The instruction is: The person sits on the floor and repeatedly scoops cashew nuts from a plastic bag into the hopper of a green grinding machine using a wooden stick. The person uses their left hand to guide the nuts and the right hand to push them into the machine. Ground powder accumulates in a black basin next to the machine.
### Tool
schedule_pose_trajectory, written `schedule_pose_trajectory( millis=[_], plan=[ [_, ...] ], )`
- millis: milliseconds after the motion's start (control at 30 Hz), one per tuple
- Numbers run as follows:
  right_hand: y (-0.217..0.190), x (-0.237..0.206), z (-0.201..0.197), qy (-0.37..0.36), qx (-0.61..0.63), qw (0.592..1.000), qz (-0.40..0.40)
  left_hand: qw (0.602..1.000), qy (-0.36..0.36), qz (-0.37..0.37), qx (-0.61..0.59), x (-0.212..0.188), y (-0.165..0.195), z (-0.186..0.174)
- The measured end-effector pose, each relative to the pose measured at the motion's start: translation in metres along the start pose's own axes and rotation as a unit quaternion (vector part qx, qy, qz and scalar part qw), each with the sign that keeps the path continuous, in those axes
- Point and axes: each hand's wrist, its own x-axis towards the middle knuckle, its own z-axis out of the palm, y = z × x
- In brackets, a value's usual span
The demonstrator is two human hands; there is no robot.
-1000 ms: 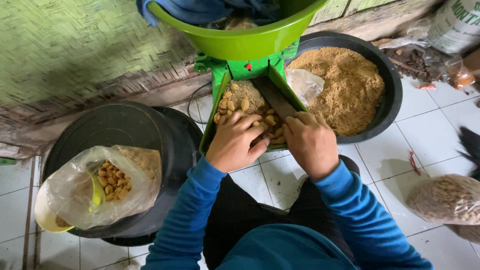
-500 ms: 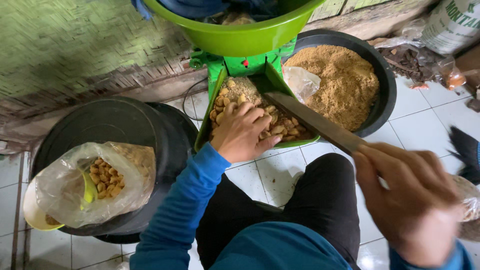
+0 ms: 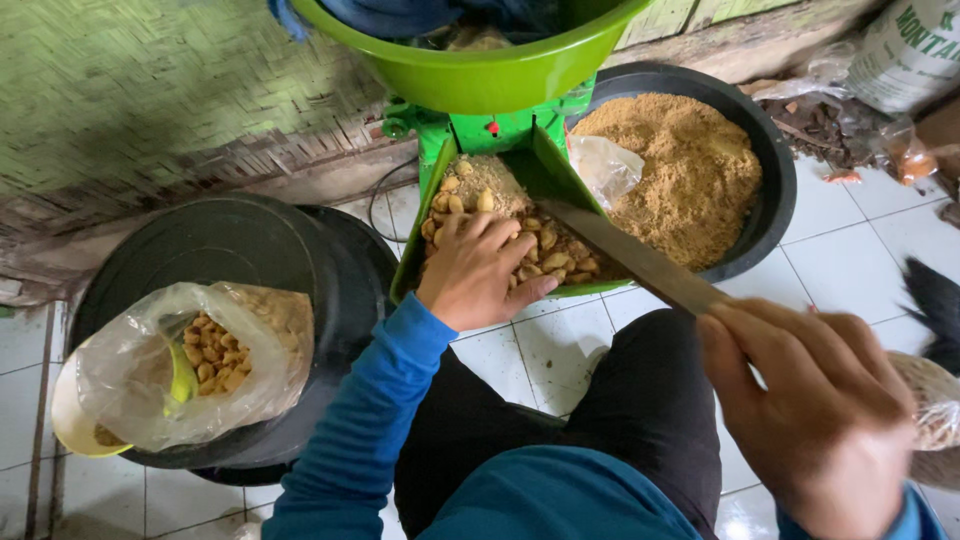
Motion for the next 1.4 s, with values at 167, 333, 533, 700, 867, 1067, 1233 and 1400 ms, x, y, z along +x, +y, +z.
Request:
schedule_pose_trajectory(
  millis=[167, 333, 533, 700, 867, 1067, 1233, 1400],
  plan=[
    [-0.002, -0.006, -0.017, -0.019, -0.002, 1.0, -0.008, 0.999, -0.029, -0.019, -0.019, -0.001, 0.001, -0.001],
    [-0.003, 0.001, 0.021, -0.012, 0.032, 0.999, -0.025, 0.999, -0.026, -0.018, -0.022, -0.002, 0.0, -0.001],
    [-0.007, 0.008, 0.053, -0.033, 0.032, 0.995, -0.085, 0.999, -0.02, -0.024, -0.02, -0.003, 0.001, -0.001],
    [-0.011, 0.013, 0.084, -0.027, 0.068, 0.997, -0.008, 0.998, -0.048, -0.038, -0.019, -0.002, 0.001, 0.001],
    [-0.013, 0.01, 0.073, -0.018, 0.049, 0.998, -0.042, 0.998, -0.047, -0.029, -0.018, -0.002, -0.001, 0.0],
    [-0.011, 0.018, 0.076, -0.017, 0.012, 0.995, -0.098, 0.999, -0.038, -0.029, -0.022, -0.001, 0.001, 0.0],
    [-0.009, 0.019, 0.101, -0.024, 0.041, 0.998, -0.051, 0.999, -0.034, -0.032, -0.018, 0.001, 0.002, -0.003],
    [-0.005, 0.012, 0.111, -0.021, 0.044, 0.998, -0.041, 0.999, -0.019, -0.022, -0.021, 0.002, 0.001, -0.004]
  ],
)
